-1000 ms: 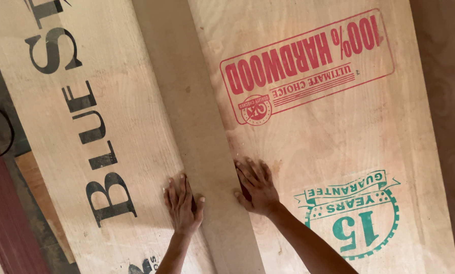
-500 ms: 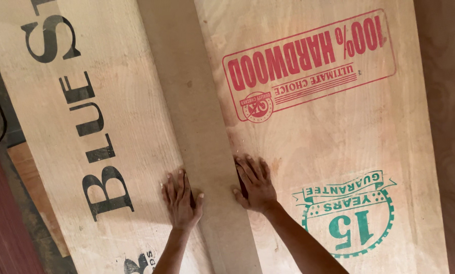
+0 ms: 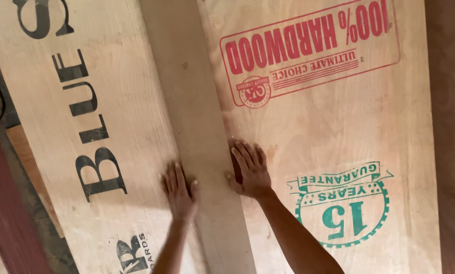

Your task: The person measures a large plywood sheet with a tape measure, then uses a handheld electric circular saw to cut along a straight line. The person sits on the floor during the cutting process.

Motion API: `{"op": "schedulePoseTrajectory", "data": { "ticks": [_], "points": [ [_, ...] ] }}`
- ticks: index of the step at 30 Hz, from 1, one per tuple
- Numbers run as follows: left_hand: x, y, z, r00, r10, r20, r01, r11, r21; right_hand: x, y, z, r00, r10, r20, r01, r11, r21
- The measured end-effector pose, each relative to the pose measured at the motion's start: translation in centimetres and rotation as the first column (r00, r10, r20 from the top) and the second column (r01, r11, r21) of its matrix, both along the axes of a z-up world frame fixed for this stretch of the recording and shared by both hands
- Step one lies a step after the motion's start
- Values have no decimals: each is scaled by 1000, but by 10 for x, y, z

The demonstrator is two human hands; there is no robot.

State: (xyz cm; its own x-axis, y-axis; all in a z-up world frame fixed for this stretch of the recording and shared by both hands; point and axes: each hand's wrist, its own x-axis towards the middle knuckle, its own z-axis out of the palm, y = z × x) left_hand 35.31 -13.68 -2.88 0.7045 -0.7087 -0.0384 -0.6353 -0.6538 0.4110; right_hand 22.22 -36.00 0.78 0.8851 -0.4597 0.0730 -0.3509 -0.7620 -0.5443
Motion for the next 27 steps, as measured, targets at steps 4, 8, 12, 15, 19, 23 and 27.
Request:
{"op": "schedulePoseTrajectory", "data": {
  "ticks": [4, 8, 12, 15, 19, 23, 27],
  "points": [
    [-123, 30, -1, 1000, -13, -20, 12, 999, -44, -1, -2, -11, 999, 6, 31, -5, 1000, -26],
    [-270, 95, -6, 991, -95, 97, 81, 986, 143, -10, 5, -27, 997, -16, 71, 21, 998, -63],
    [-374, 155, 12, 971, -240, -16, 240, 957, 161, -12, 3, -31, 997, 6, 81, 1, 996, -87],
    [-396, 159, 16, 966, -260, 5, 258, 960, 112, -20, 11, -29, 1000, -16, 4, 17, 991, -130],
    [-390, 151, 15, 964, -263, -35, 266, 954, 138, -107, 91, -34, 986, -107, 125, 98, 992, 81],
    [-375, 146, 27, 966, -246, -78, 257, 943, 212, -275, 201, -40, 977, -173, 123, 152, 975, 164],
    [-382, 161, 53, 966, -224, -128, 252, 922, 295, -449, 317, -24, 958, -236, 165, 209, 964, 167]
  ]
}}
